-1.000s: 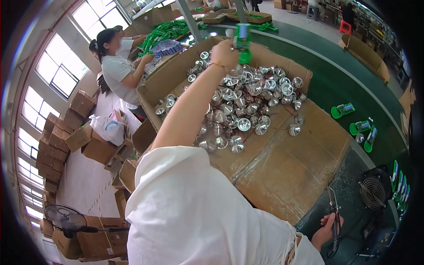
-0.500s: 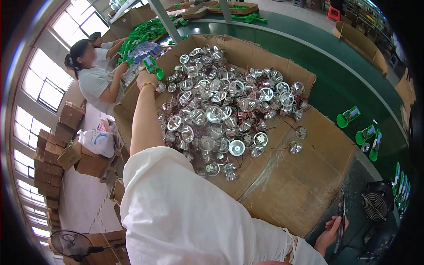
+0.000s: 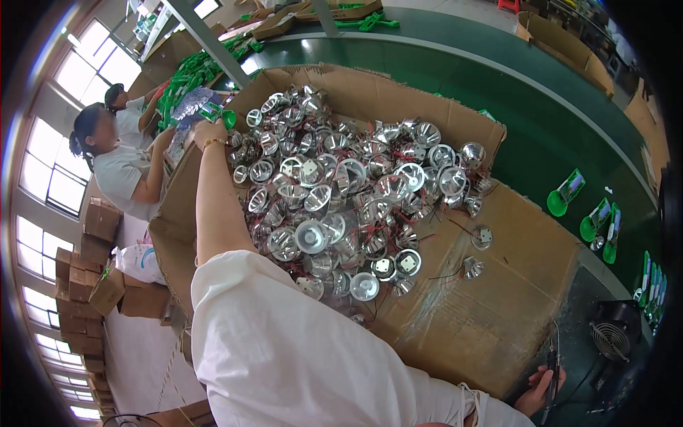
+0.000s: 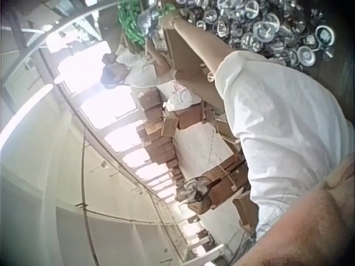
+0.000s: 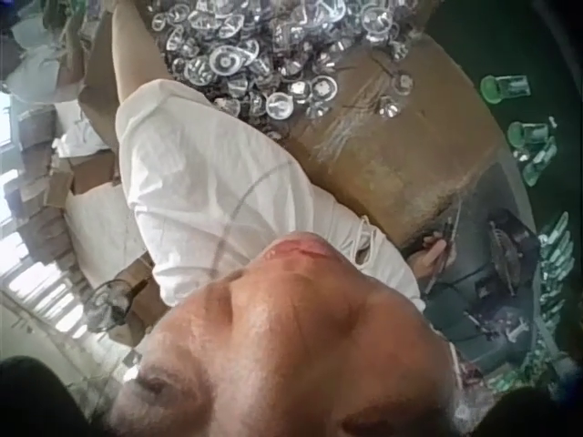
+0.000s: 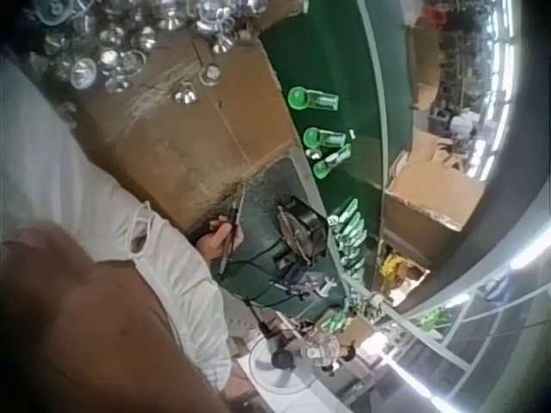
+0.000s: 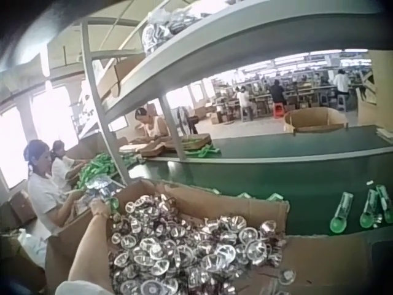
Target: Soldering electrical components onto small circuit boards as part of a light fixture assembly line.
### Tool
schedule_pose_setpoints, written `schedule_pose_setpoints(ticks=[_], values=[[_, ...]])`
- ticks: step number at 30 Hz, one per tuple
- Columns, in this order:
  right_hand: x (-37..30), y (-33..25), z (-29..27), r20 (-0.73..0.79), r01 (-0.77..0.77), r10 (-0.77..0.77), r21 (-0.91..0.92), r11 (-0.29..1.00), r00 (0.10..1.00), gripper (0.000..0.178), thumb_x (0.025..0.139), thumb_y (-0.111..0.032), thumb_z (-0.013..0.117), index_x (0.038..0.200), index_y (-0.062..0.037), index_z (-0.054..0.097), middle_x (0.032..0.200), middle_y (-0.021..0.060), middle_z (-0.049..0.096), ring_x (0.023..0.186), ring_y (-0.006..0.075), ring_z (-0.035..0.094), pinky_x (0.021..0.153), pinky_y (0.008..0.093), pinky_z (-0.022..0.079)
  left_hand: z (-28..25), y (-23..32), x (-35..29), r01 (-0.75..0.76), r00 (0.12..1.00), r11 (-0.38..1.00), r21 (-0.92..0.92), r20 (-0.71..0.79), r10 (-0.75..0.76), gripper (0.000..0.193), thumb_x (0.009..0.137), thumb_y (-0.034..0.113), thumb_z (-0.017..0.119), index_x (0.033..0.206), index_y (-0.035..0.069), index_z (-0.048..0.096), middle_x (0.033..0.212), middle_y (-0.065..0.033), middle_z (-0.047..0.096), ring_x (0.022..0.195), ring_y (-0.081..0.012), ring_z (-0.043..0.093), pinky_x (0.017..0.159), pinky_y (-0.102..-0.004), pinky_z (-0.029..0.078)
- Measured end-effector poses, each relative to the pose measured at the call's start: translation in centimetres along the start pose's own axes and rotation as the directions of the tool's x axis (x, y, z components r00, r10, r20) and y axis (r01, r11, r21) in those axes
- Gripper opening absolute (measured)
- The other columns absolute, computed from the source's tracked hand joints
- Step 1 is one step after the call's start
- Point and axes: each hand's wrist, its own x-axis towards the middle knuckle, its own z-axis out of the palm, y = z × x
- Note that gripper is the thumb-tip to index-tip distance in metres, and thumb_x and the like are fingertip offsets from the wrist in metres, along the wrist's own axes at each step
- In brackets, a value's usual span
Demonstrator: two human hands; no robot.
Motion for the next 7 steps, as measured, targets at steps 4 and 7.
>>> schedule_pose_setpoints(ticks=[4,7], values=[[-0.1,-0.1,0.2,-0.011,-0.02,0.02,0.001,1.0,1.0,0.028,0.09,-0.024,0.048,0.11,-0.0033,0.047,0.079,0.0031,0.054,0.058,0.0065,0.044,0.052,0.0193,0.033,1.2,1.0,0.9,0.021,0.996,0.975,-0.223,0.085,-0.002,0.054,0.066,0.048,0.065,0.092,0.0,0.065,0.101,-0.0195,0.061,0.095,-0.0318,0.059,0.086,-0.0405,0.044],[-0.2,0.3,-0.3,0.005,-0.022,0.022,-0.009,1.0,1.0,0.029,0.09,-0.023,0.048,0.111,-0.003,0.046,0.079,0.0038,0.054,0.058,0.0069,0.044,0.052,0.0194,0.034,3.4,1.0,1.7,-0.031,0.999,0.926,-0.377,0.0,0.034,0.075,0.065,0.051,0.066,0.123,0.005,0.049,0.119,-0.021,0.052,0.111,-0.031,0.05,0.094,-0.037,0.038]])
